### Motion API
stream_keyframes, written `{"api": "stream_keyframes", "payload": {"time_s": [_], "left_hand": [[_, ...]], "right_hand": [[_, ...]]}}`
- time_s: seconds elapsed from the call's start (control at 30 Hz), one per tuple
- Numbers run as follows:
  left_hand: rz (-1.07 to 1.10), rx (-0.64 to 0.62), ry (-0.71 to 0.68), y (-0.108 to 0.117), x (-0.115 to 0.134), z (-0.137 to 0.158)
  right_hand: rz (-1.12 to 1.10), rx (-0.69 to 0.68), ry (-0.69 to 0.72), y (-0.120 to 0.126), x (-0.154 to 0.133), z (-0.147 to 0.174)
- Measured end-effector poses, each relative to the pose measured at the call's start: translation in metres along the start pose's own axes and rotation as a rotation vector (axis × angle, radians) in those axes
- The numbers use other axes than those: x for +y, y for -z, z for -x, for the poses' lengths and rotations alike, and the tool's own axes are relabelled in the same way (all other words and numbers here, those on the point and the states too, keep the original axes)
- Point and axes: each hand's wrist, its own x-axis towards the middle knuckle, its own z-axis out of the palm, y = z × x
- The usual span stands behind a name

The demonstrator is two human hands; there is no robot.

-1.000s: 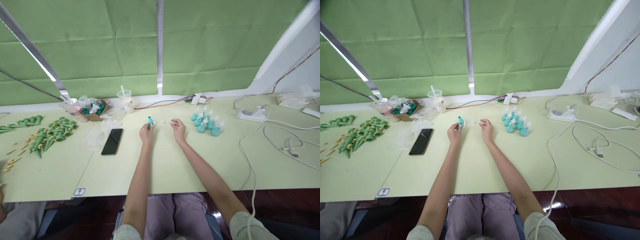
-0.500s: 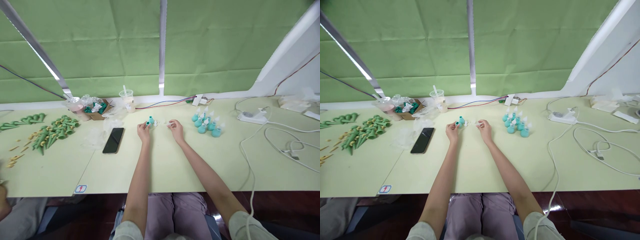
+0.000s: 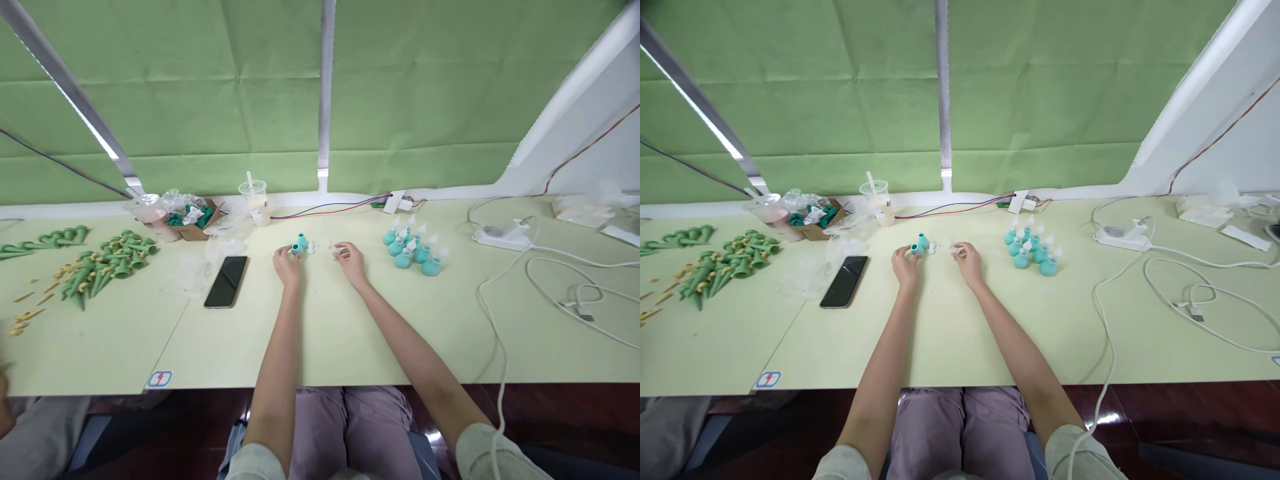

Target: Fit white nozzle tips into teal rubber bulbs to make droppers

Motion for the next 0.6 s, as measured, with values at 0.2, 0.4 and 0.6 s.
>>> {"api": "stream_keyframes", "payload": {"time_s": [0.2, 0.4, 0.6], "left_hand": [[-0.095, -0.068, 0.03, 0.004, 0.006, 0.0], [-0.142, -0.051, 0.037, 0.005, 0.01, 0.001], [-0.19, -0.159, 0.072, 0.004, 0.011, 0.001]], "right_hand": [[0.01, -0.015, 0.003, 0.0, 0.001, 0.0], [0.011, -0.033, -0.006, 0.0, 0.002, 0.0], [0.082, -0.051, -0.005, 0.001, 0.002, 0.0]]}}
